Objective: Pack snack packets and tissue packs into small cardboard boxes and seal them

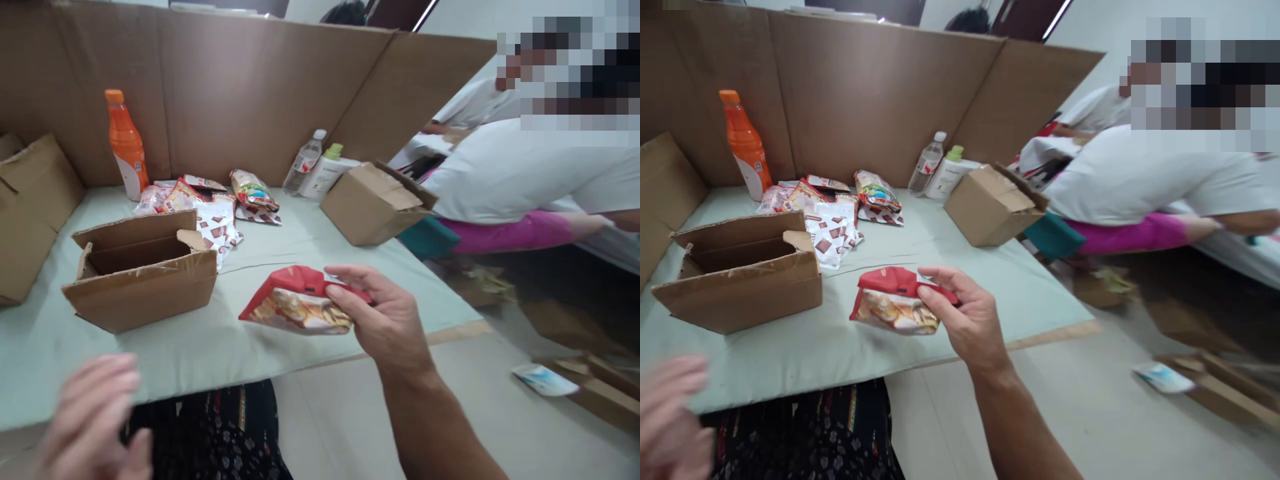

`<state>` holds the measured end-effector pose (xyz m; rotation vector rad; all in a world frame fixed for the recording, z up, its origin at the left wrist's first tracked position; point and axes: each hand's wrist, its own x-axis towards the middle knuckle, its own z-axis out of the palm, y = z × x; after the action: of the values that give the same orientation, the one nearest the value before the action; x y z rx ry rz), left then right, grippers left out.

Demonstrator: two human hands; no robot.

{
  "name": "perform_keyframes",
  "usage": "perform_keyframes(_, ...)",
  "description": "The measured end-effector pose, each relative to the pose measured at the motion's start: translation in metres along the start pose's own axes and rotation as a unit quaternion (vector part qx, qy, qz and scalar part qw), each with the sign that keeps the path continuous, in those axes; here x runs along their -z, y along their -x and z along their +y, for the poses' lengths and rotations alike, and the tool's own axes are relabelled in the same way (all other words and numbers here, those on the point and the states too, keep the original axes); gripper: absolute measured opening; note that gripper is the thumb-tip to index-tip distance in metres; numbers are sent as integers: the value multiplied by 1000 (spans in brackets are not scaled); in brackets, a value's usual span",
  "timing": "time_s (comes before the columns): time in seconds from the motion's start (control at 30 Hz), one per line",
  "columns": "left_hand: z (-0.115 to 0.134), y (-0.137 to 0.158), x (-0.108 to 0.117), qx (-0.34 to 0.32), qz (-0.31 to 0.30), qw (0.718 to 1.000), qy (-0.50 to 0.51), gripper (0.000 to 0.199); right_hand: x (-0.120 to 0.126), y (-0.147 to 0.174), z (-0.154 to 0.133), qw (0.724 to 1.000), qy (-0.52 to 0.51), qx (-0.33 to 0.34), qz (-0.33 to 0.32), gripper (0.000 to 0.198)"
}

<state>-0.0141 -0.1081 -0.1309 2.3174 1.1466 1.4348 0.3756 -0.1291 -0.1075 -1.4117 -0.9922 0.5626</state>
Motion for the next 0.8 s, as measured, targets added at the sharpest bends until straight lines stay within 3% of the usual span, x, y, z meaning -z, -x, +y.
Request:
perform_keyframes(0.07, 28, -1, -20, -98, -99, 988, 63, 77, -3, 10, -12, 998, -33, -34, -40, 31)
perform_keyframes(0.1, 37, -5, -33, -100, -136, 981, 92, 83, -6, 15, -18, 996, -48, -51, -63, 33)
perform_keyframes(0.2, 46, -19, -73, 44, -248, 946, 202, 111, -20, 29, -31, 980, -90, -105, -142, 40)
perform_keyframes(0.27, 48, -26, -93, 175, -288, 885, 320, 110, -30, 35, -35, 968, -109, -132, -185, 44)
perform_keyframes(0.37, 51, -31, -106, 318, -270, 773, 478, 80, -35, 40, -27, 964, -128, -124, -198, 53)
perform_keyframes(0.43, 52, -30, -108, 371, -250, 731, 516, 68, -33, 43, -17, 969, -134, -86, -187, 63)
perform_keyframes(0.53, 52, -25, -109, 413, -245, 708, 518, 66, -32, 50, 2, 978, -89, -55, -183, 74)
perform_keyframes(0.67, 53, -18, -118, 422, -284, 686, 520, 67, -46, 56, 22, 990, -17, -83, -109, 41)
perform_keyframes(0.8, 53, -15, -124, 447, -295, 651, 538, 65, -51, 51, 31, 978, -88, -150, -111, 46)
